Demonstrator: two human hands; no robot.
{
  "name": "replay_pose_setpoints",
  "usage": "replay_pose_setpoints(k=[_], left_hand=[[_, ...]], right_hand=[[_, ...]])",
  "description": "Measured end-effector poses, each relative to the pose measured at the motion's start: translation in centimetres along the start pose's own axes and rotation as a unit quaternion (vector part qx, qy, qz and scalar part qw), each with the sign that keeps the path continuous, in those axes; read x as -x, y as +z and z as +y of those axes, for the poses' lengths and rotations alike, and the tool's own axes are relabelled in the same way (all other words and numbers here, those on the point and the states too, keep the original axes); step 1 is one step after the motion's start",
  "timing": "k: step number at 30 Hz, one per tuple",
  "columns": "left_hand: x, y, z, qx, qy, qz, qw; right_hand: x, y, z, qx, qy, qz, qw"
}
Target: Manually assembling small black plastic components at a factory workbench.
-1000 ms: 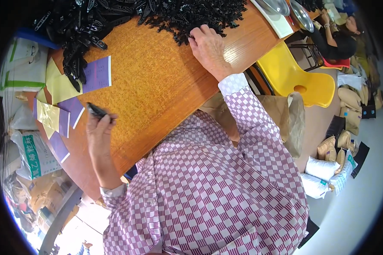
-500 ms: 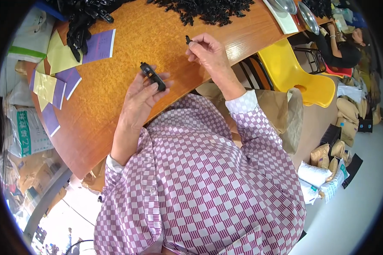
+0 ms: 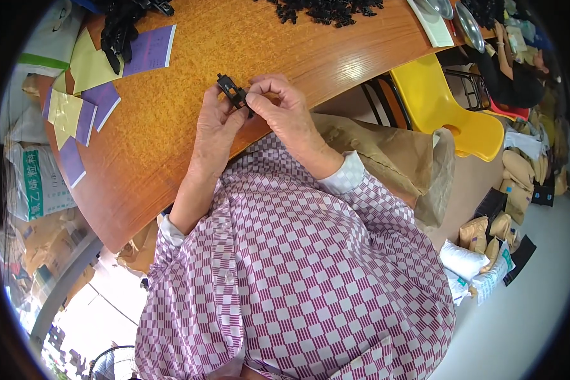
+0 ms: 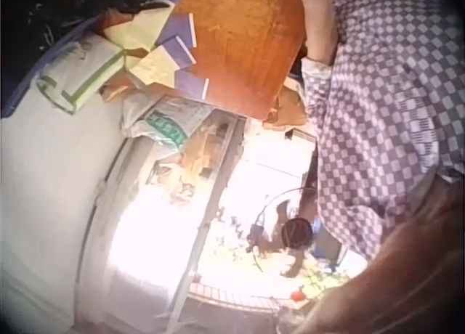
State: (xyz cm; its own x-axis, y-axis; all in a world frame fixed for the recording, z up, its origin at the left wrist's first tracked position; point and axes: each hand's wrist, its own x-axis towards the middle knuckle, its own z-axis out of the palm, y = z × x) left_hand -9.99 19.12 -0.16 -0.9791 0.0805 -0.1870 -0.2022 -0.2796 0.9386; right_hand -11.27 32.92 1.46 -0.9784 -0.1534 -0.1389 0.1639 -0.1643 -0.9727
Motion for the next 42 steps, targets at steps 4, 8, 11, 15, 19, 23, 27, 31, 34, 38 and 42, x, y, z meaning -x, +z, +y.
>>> replay_pose_setpoints(k=[4,8,11,15,19,23,27,31,34,38,42], left_hand=[[-0.1,0.0,-0.7,-0.031,0.029,0.004,0.999],[0.0,0.0,-1.2,-0.078,0.048,-0.008,0.996],[0.1,0.2,-1.2,-0.085,0.051,-0.014,0.995],[0.3,0.3,-1.3,-0.077,0.039,-0.012,0.996],[0.7,1.0,-0.5,-0.025,0.057,-0.029,0.998],[0.5,0.6,-1.2,-0.079,0.054,-0.035,0.995],[0.6,1.5,0.2,-0.01,0.029,-0.05,0.998],[0.1,1.5,1.1,-0.007,0.053,-0.064,0.997],[-0.1,1.3,0.8,-0.018,0.073,-0.072,0.995],[-0.6,0.6,0.8,-0.028,0.059,-0.085,0.994],[0.0,-1.2,3.4,-0.225,0.032,-0.105,0.968]], right_hand=[[0.2,0.4,0.3,-0.033,0.03,0.011,0.999],[0.4,0.6,0.2,-0.056,0.037,0.013,0.998],[0.4,0.6,0.1,-0.052,0.047,0.019,0.997],[0.5,0.7,0.2,-0.029,0.051,0.025,0.998],[0.5,0.2,0.3,-0.005,0.08,0.001,0.997],[0.4,0.1,0.0,0.006,0.055,-0.02,0.998],[-0.4,-0.4,-1.4,0.008,0.075,-0.08,0.994],[-1.4,-0.5,-1.9,-0.049,0.096,-0.125,0.986],[-1.4,-0.2,-2.5,-0.033,0.101,-0.117,0.987],[-1.7,0.5,-2.3,-0.028,0.107,-0.096,0.989],[-2.8,-1.5,-1.7,0.053,0.091,-0.171,0.98]])
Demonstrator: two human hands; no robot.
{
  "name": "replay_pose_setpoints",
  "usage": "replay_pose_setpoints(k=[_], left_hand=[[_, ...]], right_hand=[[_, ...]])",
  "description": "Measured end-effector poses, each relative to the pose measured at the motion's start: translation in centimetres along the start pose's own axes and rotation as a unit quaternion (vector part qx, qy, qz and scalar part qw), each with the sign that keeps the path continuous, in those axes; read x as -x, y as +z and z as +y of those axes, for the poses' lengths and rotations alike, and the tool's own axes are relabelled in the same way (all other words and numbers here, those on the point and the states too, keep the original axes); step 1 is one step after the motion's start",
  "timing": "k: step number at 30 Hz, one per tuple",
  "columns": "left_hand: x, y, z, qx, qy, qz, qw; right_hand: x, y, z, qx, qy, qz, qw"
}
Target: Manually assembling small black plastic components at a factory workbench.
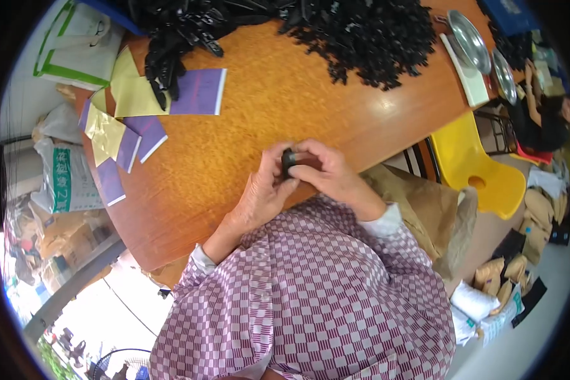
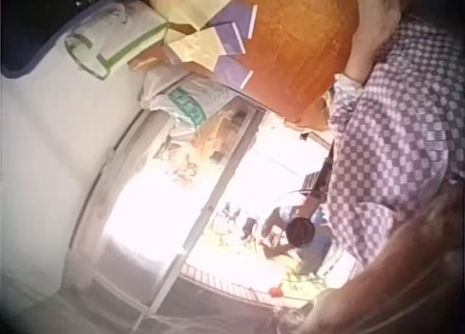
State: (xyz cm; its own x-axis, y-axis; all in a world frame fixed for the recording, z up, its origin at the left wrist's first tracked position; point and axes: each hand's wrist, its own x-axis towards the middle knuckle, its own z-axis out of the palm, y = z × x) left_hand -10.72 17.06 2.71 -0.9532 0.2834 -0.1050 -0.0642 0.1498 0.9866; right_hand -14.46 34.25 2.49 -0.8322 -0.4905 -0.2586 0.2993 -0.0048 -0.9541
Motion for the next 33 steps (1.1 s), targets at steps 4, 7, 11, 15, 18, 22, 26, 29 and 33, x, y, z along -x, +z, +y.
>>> replay_pose_setpoints(k=[4,7,11,15,18,22,26,29,33], left_hand=[[0.3,-4.8,1.6,-0.29,-0.023,-0.065,0.954],[-1.4,-8.7,1.6,-0.356,0.047,-0.008,0.933],[-6.5,-16.1,1.1,-0.401,0.122,0.229,0.878],[-8.6,-26.3,-0.3,-0.367,-0.06,0.269,0.888],[-14.9,-24.9,-0.3,-0.656,0.018,0.227,0.719],[-16.2,-23.0,-2.3,-0.609,0.08,0.288,0.735],[-12.2,-21.9,-1.0,-0.516,0.092,0.408,0.748],[-7.8,-20.3,1.6,-0.204,0.045,0.382,0.9],[-5.5,-17.3,-3.9,0.205,0.135,0.386,0.889]], right_hand=[[-3.0,-5.7,-1.3,0.279,-0.094,0.163,0.942],[-6.0,-9.1,-3.1,0.621,-0.175,0.237,0.727],[-9.0,-9.8,-3.1,0.681,-0.179,0.25,0.664],[-9.0,-6.9,-4.3,0.685,-0.174,0.214,0.674],[-8.4,-5.8,-6.1,0.589,-0.065,0.251,0.765],[-9.7,-12.1,-1.1,0.739,-0.185,0.203,0.615],[-7.3,-6.6,-5.1,0.584,-0.026,0.279,0.762],[-5.7,-4.1,-7.4,0.496,-0.18,0.26,0.809],[-8.1,-5.2,-5.9,0.168,-0.127,0.16,0.964]])
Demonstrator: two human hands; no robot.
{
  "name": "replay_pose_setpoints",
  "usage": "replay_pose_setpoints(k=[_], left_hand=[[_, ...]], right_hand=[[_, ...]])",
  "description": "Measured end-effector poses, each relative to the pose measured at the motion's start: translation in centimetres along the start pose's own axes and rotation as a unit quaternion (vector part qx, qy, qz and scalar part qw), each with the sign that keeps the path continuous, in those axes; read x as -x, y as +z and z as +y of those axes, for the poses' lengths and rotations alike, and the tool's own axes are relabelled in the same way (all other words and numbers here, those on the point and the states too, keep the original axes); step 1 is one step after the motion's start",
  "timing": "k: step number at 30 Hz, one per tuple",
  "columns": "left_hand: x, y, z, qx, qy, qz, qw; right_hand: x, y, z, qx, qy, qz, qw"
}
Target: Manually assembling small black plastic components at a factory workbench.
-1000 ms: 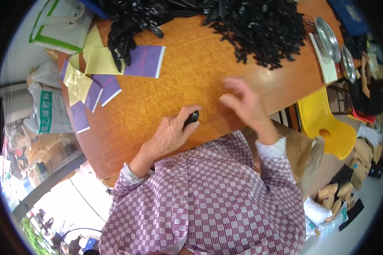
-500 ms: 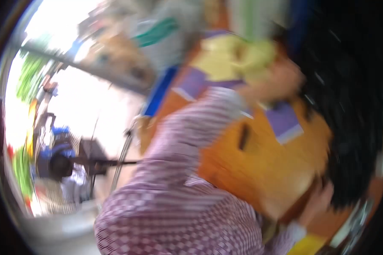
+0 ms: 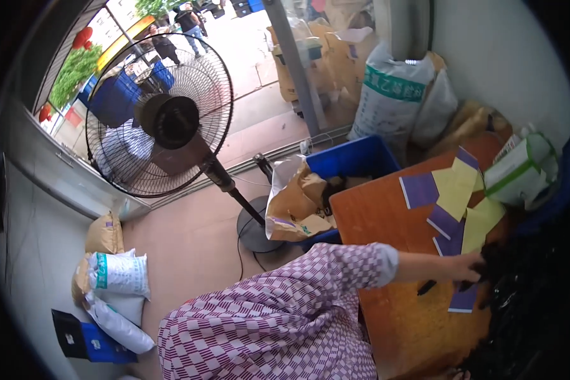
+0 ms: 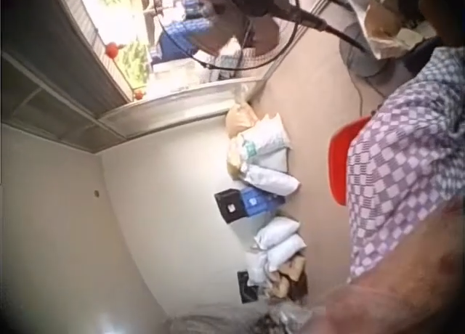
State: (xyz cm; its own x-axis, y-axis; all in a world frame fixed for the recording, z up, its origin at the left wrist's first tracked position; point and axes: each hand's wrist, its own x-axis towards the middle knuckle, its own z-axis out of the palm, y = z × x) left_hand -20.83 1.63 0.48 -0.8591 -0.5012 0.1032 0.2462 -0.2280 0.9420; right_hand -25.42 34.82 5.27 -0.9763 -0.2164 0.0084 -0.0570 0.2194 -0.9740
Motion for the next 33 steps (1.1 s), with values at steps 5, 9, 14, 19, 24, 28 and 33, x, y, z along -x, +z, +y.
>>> replay_pose_setpoints(k=[5,9,14,19,24,28,33], left_hand=[[6.3,-0.8,2.0,0.062,-0.149,-0.023,0.987],[8.9,-1.0,2.6,-0.016,-0.175,-0.014,0.984],[10.0,-0.6,2.1,-0.01,-0.153,-0.011,0.988],[10.6,-0.1,2.2,-0.022,-0.135,-0.018,0.99],[11.4,0.5,3.1,0.15,-0.19,-0.029,0.97],[12.0,0.3,3.5,0.152,-0.158,-0.025,0.975],[11.7,1.6,1.9,0.11,-0.152,-0.041,0.981]], right_hand=[[-4.5,1.4,4.6,-0.213,0.011,-0.12,0.97],[-3.1,3.7,2.2,-0.316,0.133,-0.13,0.93],[-0.7,4.7,0.6,-0.151,-0.047,-0.192,0.969],[-1.1,5.9,2.0,-0.268,0.138,-0.161,0.94],[-2.3,7.2,4.0,-0.365,0.276,-0.237,0.857],[1.6,9.8,1.0,-0.299,0.267,-0.239,0.884],[1.7,9.0,2.1,-0.064,0.077,-0.174,0.98]])
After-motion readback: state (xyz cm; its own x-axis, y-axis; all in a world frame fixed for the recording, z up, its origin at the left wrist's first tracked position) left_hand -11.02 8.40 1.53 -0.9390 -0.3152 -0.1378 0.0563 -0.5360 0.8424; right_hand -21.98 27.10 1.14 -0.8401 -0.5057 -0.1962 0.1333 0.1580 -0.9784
